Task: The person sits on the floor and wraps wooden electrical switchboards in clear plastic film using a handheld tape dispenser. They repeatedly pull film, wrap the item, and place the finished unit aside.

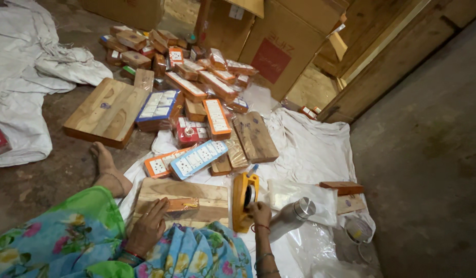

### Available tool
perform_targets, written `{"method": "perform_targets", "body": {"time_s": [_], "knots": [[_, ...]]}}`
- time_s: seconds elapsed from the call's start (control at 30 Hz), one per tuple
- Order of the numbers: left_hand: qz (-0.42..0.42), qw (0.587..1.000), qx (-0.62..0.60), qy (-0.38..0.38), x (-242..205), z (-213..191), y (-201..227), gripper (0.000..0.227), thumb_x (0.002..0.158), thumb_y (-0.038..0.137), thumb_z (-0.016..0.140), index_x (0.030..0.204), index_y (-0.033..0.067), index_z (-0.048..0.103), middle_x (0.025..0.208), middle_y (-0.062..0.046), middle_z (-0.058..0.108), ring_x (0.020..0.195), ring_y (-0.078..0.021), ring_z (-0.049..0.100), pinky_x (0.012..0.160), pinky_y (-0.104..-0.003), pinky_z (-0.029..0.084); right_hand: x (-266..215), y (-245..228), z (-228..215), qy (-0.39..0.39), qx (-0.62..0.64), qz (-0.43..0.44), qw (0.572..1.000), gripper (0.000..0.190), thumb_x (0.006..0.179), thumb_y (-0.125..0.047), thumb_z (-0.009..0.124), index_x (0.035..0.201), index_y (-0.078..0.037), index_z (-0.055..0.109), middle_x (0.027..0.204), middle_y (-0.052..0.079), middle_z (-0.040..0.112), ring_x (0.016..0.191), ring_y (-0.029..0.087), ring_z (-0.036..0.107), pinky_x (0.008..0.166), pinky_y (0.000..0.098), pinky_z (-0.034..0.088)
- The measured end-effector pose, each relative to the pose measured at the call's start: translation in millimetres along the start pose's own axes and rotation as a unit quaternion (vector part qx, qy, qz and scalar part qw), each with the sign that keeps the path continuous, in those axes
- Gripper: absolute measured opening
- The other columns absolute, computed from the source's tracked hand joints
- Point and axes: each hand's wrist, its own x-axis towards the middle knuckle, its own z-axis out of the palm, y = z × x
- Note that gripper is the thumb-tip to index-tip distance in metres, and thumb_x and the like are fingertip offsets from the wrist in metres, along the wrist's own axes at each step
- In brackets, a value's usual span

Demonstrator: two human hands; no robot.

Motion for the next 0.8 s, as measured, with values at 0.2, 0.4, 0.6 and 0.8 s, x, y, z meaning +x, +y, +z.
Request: {"method": "perform_targets", "body": {"time_s": [0.2,0.4,0.6,0.8], "knots": [[-0.007,1.000,0.003,-0.009,-4.3,3.7,-2.7,0.059,0.076,0.002,0.063,0.136,0.0053,0.058,0.146,-0.008,0.056,0.135,-0.0288,0.052,0.099,-0.039,0.052,-27.5,29.0,-16.8,0.035,0.076,0.104,0.991,0.019,0.088,-0.018,0.072,0.082,-0.001,0.073,0.069,0.005,0.062,0.054,0.015,0.048,0.047,0.0323,0.034],[0.014,1.000,-0.003,0.005,1.0,-5.3,3.8,0.059,0.076,0.003,0.064,0.134,0.0034,0.058,0.145,-0.011,0.056,0.135,-0.0314,0.052,0.102,-0.041,0.051,-57.2,44.4,-3.8,0.066,0.267,0.270,0.923,0.011,0.089,-0.022,0.071,0.086,-0.012,0.067,0.070,0.001,0.064,0.061,0.015,0.058,0.055,0.0347,0.049],[-0.160,0.981,-0.099,0.045,20.5,-21.0,32.6,0.042,0.081,0.009,0.070,0.123,0.0070,0.068,0.142,-0.015,0.058,0.123,-0.0305,0.061,0.093,-0.040,0.054,-34.6,42.5,-2.5,-0.021,0.295,0.350,0.889,0.007,0.090,-0.021,0.069,0.089,-0.015,0.068,0.068,0.000,0.058,0.059,0.016,0.052,0.054,0.0361,0.048],[-0.219,0.929,-0.253,0.159,-2.3,54.3,-1.0,0.027,0.092,0.009,0.069,0.118,0.0047,0.074,0.131,-0.015,0.069,0.114,-0.0232,0.069,0.094,-0.033,0.056,-100.7,114.8,-60.8,-0.021,0.150,0.369,0.917,0.009,0.092,-0.019,0.069,0.094,-0.010,0.071,0.073,0.000,0.061,0.064,0.014,0.054,0.059,0.0322,0.047]]}}
